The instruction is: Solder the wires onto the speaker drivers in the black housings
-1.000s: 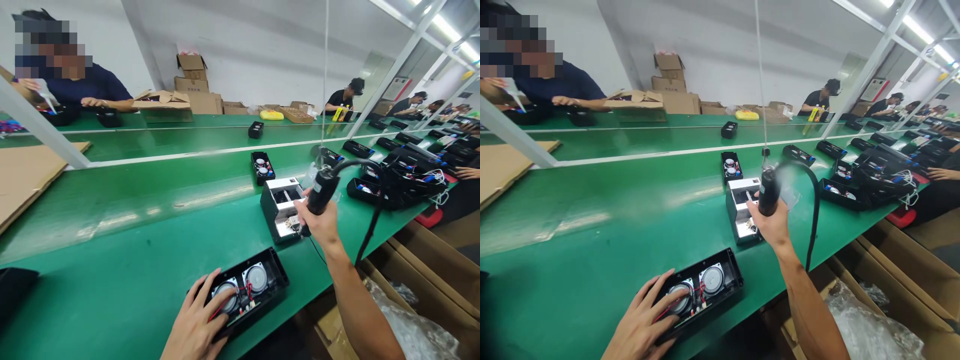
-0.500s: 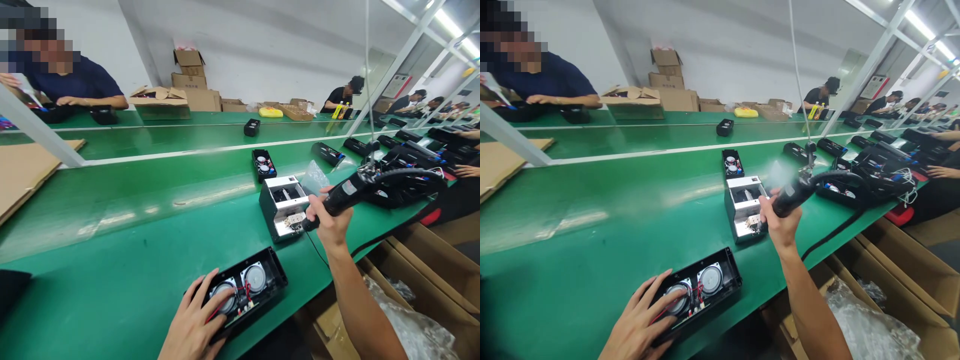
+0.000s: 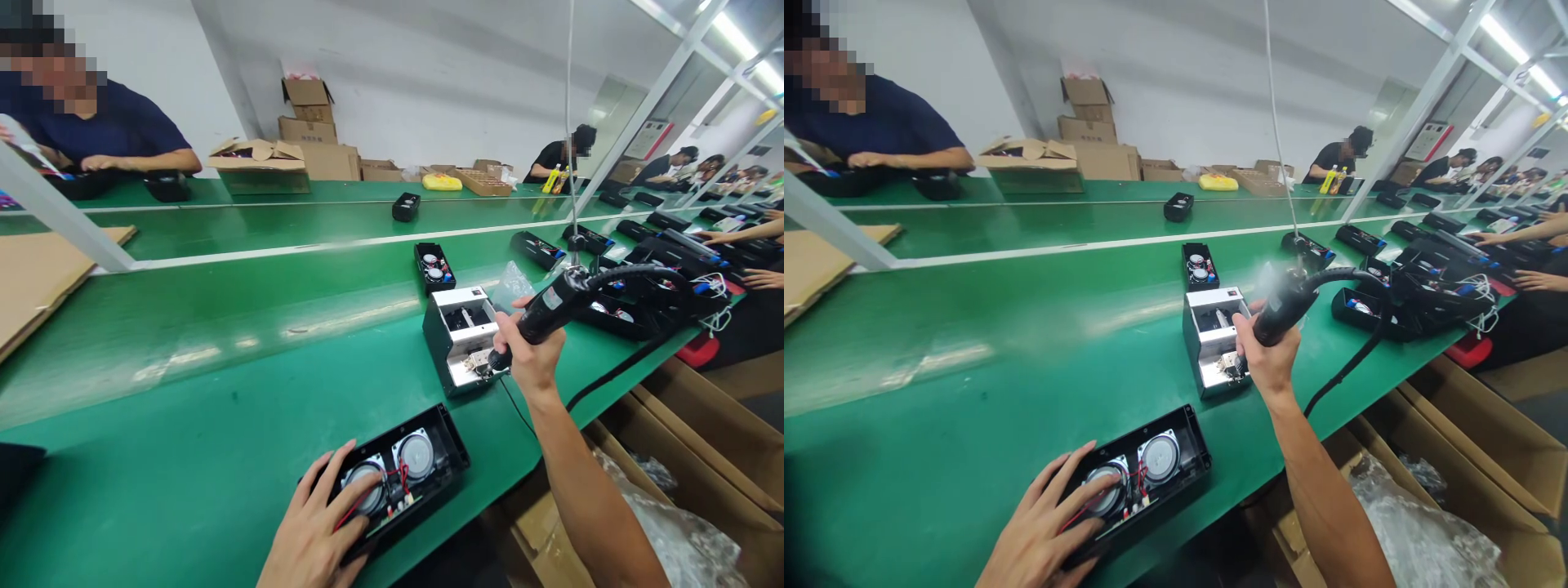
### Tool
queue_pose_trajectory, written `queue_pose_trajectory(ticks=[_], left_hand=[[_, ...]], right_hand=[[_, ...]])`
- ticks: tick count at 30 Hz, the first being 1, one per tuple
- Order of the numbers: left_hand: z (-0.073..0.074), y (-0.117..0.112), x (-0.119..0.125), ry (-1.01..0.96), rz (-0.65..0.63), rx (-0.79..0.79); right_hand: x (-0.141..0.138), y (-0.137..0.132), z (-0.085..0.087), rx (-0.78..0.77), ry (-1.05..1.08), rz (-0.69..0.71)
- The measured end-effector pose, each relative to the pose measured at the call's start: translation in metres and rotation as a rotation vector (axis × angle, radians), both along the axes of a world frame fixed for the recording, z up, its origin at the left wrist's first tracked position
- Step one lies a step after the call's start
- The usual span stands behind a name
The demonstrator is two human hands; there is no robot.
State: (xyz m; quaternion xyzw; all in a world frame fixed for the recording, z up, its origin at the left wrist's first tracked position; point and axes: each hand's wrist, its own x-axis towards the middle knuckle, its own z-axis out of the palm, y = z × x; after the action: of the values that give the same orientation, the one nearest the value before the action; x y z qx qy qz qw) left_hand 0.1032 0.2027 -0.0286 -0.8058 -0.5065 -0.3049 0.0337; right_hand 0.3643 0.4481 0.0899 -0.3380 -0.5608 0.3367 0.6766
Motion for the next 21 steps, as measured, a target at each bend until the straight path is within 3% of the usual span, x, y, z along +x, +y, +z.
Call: queue_pose_trajectory(ticks=[4, 8, 13, 21], left_hand=[[0.001, 0.0, 0.0, -0.026, -0.019, 0.006], [0.0, -0.001, 0.0, -0.017, 0.001, -0.001], [0.003, 0.0, 0.002, 0.037, 0.019, 0.006], [0.008, -0.002, 0.003, 0.043, 0.026, -0.049]], right_hand=[[-0.003, 0.002, 0.003, -0.03, -0.032, 0.026], [-0.005, -0.003, 0.003, -0.163, -0.106, 0.123], [0.002, -0.03, -0.009, -0.317, -0.171, 0.259], [0.012, -0.115, 0.0, -0.097, 0.152, 0.328]])
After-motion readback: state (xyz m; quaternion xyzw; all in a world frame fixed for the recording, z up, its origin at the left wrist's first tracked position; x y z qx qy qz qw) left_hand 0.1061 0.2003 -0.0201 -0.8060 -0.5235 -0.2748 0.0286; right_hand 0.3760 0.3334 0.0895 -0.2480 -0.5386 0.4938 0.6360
